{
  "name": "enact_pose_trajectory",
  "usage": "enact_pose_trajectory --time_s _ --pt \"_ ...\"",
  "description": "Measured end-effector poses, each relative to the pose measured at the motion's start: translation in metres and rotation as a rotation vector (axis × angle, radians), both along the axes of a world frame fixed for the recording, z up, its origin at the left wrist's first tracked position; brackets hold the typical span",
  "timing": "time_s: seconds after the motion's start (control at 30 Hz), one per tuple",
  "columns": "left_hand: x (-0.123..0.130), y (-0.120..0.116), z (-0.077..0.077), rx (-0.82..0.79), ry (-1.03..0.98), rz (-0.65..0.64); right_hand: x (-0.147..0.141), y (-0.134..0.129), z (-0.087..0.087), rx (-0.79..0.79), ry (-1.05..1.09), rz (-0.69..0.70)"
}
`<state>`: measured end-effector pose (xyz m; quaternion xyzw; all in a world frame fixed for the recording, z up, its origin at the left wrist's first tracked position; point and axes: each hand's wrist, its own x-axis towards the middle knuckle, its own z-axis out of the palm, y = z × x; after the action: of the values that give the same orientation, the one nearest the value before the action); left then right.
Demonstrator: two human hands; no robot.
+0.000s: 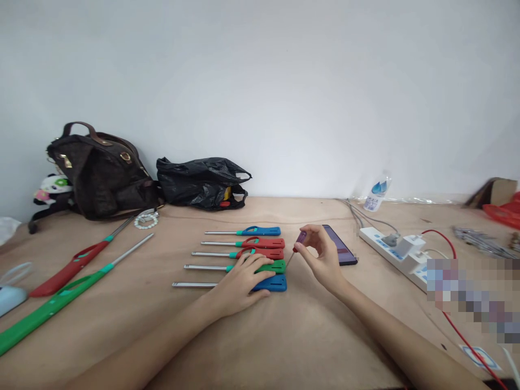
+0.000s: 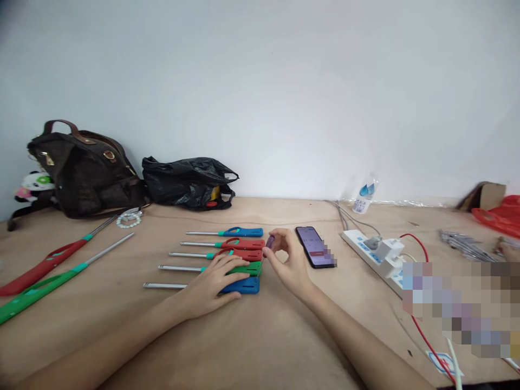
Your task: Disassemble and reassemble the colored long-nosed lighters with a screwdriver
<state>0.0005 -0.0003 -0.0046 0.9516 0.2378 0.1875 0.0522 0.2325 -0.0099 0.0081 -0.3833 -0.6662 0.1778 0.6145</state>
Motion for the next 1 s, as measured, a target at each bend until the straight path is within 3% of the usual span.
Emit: enact_pose_trajectory --time_s 0.23,0.87,1.0 --pt "0.000 -0.001 0.001 -0.026 0.024 0.011 -0.006 -0.009 0.002 0.080 -0.141 0.068" --pt "0.000 -0.002 0.001 -0.030 0.032 0.012 -0.005 -0.013 0.006 0.214 -0.286 -0.011" --pt "0.001 -0.001 0.001 -0.032 0.042 0.003 -0.004 -0.014 0.008 0.218 -0.218 -0.051"
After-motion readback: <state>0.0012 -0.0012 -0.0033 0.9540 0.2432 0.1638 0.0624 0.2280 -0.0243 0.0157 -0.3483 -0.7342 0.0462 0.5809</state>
